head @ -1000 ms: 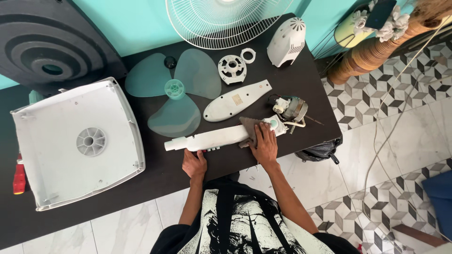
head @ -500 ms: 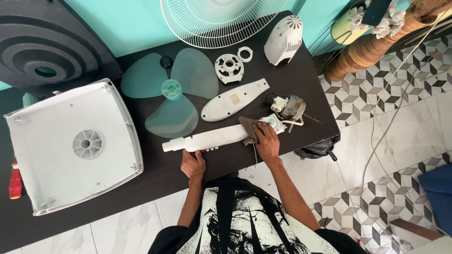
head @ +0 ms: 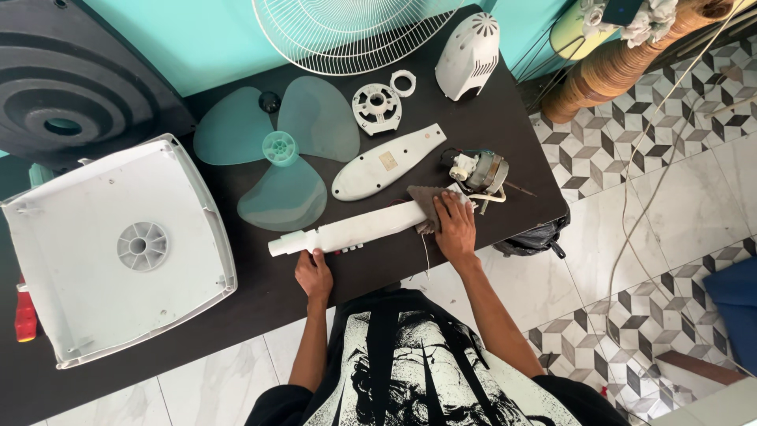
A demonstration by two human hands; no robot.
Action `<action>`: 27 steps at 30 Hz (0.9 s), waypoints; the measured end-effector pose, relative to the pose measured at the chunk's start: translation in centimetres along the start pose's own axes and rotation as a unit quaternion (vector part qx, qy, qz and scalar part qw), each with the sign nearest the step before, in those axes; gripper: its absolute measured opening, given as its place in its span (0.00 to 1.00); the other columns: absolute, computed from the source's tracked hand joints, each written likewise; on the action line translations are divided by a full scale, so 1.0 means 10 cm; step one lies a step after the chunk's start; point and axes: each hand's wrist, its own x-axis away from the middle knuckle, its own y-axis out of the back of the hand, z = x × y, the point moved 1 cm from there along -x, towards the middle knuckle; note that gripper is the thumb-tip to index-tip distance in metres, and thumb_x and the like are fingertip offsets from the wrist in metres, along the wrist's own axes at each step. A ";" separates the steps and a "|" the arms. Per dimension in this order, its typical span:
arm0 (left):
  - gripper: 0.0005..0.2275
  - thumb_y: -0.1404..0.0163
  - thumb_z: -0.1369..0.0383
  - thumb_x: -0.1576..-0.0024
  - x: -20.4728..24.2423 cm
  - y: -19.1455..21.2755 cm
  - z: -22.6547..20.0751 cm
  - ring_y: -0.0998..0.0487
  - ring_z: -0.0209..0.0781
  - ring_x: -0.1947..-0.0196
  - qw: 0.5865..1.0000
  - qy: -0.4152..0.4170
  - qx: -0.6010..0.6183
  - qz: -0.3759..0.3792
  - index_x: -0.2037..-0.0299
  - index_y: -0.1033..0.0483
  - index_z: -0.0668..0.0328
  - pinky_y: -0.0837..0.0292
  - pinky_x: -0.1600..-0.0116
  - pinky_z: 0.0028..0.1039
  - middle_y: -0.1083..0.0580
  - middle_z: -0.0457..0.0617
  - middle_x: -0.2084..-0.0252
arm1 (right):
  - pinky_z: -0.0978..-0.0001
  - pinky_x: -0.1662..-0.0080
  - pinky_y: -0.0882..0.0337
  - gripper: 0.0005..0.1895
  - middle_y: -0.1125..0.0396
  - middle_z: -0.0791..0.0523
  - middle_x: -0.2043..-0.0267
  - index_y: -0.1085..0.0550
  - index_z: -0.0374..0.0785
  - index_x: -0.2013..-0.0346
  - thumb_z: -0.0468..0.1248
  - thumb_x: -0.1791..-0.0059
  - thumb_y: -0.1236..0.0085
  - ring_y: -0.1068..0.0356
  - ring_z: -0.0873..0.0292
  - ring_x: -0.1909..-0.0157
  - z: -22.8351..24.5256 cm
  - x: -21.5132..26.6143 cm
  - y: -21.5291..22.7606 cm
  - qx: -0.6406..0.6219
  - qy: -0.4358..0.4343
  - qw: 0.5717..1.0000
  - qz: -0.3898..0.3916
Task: The person wipes several disassembled fan parts on a table using a cloth. They clean the motor housing, the control panel, and the fan blade hub, turning each piece to wipe different sides.
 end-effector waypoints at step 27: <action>0.30 0.63 0.46 0.33 0.04 -0.04 0.00 0.30 0.66 0.76 0.998 -0.052 -0.006 -0.042 0.75 0.32 0.69 0.37 0.69 0.51 0.32 0.64 0.77 | 0.44 0.31 0.40 0.35 0.39 0.49 0.30 0.28 0.41 0.37 0.38 0.59 0.30 0.43 0.44 0.27 0.15 0.01 0.12 -0.060 -0.010 0.998 -0.016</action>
